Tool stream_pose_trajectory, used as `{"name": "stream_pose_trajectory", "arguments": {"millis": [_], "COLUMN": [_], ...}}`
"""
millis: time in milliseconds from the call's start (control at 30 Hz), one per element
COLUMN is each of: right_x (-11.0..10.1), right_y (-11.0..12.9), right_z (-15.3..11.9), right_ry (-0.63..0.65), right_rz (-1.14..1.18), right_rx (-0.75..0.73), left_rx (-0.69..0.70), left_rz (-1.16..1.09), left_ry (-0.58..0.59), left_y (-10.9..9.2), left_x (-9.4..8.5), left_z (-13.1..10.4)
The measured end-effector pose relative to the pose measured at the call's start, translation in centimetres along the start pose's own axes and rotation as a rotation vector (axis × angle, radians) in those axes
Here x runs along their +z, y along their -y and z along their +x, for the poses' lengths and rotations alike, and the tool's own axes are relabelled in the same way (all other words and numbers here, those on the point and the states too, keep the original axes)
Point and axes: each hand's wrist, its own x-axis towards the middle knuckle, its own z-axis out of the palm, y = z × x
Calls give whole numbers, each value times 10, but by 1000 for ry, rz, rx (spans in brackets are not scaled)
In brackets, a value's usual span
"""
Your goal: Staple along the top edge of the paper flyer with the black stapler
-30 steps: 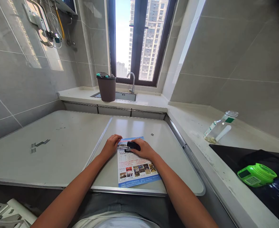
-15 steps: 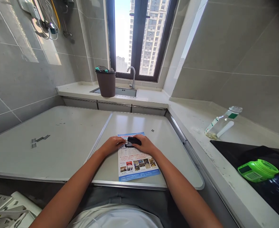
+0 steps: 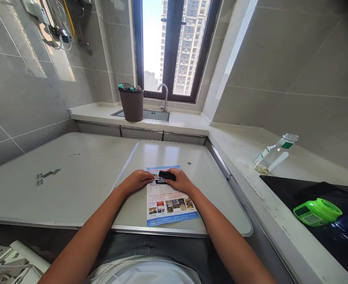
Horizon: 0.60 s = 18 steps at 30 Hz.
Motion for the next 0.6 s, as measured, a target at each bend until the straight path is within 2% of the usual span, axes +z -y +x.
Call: {"name": "stream_pose_trajectory", "arguments": {"millis": [100, 200, 300, 400, 500, 600], "right_x": [-5, -10, -9, -3, 2, 3], "right_y": [-6, -8, 0, 16, 26, 25], "right_z": [-2, -4, -4, -2, -2, -1], "right_ry": [-49, -84, -89, -47, -32, -24], "right_rz": [49, 103, 131, 113, 88, 75], "right_rx": [12, -7, -57, -90, -104, -118], "left_rx": [-25, -46, -85, -114, -120, -108], "left_rz": [-69, -130, -172, -122, -62, -53], "left_ry": [-43, -88, -100, -81, -55, -49], "left_y": [2, -6, -18, -25, -26, -22], "left_x": [-4, -4, 1, 8, 12, 12], "left_z": [0, 1, 4, 7, 9, 11]}}
